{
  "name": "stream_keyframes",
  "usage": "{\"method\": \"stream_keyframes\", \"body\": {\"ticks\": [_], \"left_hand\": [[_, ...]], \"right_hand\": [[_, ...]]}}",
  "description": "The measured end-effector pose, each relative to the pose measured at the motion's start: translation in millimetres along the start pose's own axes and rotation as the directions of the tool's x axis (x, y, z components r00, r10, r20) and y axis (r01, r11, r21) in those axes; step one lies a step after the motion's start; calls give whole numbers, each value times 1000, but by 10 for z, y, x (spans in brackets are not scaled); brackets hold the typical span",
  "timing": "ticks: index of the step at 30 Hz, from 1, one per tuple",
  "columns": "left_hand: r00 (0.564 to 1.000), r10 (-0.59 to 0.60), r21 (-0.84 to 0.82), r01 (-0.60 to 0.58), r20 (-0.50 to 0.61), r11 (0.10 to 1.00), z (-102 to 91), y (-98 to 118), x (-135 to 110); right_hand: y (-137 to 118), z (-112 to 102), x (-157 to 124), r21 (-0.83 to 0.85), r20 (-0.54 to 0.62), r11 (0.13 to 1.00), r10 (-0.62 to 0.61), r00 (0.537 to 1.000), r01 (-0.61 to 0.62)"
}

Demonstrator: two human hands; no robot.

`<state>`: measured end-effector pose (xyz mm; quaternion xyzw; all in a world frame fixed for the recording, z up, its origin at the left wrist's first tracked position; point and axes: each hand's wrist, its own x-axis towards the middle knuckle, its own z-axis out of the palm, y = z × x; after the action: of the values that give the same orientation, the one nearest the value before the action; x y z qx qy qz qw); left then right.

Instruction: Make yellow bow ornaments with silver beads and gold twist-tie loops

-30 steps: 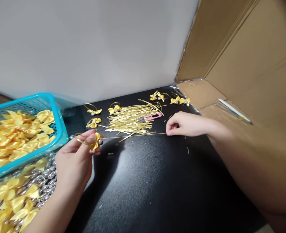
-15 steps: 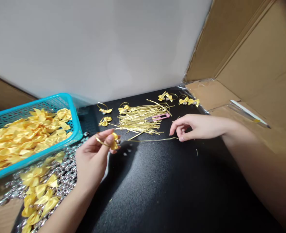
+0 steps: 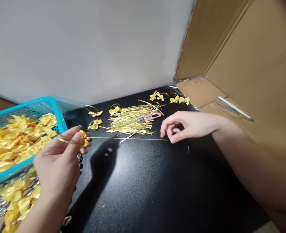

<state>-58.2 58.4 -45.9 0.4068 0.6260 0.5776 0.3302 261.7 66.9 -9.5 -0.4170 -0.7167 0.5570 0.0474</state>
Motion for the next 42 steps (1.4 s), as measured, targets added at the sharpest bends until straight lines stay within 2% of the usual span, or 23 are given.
{"method": "stream_keyframes", "body": {"ticks": [3, 5, 10, 13, 23, 28, 35, 39, 42], "left_hand": [[1000, 24, -34, -24, -9, 999, -25, -18, 34], [1000, 1, -29, 0, 16, 1000, -41, -39, 54], [980, -84, 7, 84, 179, 996, -41, -72, 8], [962, -110, 32, 105, 250, 994, -18, -76, -63], [963, -119, 2, 122, 240, 992, 4, -31, -72], [977, -91, 27, 87, 191, 996, -40, -59, 15], [976, -133, 38, 128, 172, 991, -26, -78, 53], [956, -178, 25, 178, 234, 984, 12, -90, -19], [929, -196, 45, 192, 315, 980, 25, -118, -110]], "right_hand": [[-25, 7, -9, -6, -6, 1000, -22, 1000, 22], [-24, 25, 0, -33, -7, 999, -18, 1000, 18], [14, 147, 78, -268, -127, 955, 95, 987, -126], [50, 211, 134, -327, -171, 925, 145, 975, -195], [105, 180, 178, -429, -305, 841, 208, 929, -329], [95, 156, 158, -427, -323, 855, 159, 933, -294], [138, 174, 160, -407, -296, 869, 165, 941, -281], [158, 176, 166, -408, -279, 853, 225, 934, -327], [145, 166, 153, -454, -307, 828, 201, 930, -329]]}}
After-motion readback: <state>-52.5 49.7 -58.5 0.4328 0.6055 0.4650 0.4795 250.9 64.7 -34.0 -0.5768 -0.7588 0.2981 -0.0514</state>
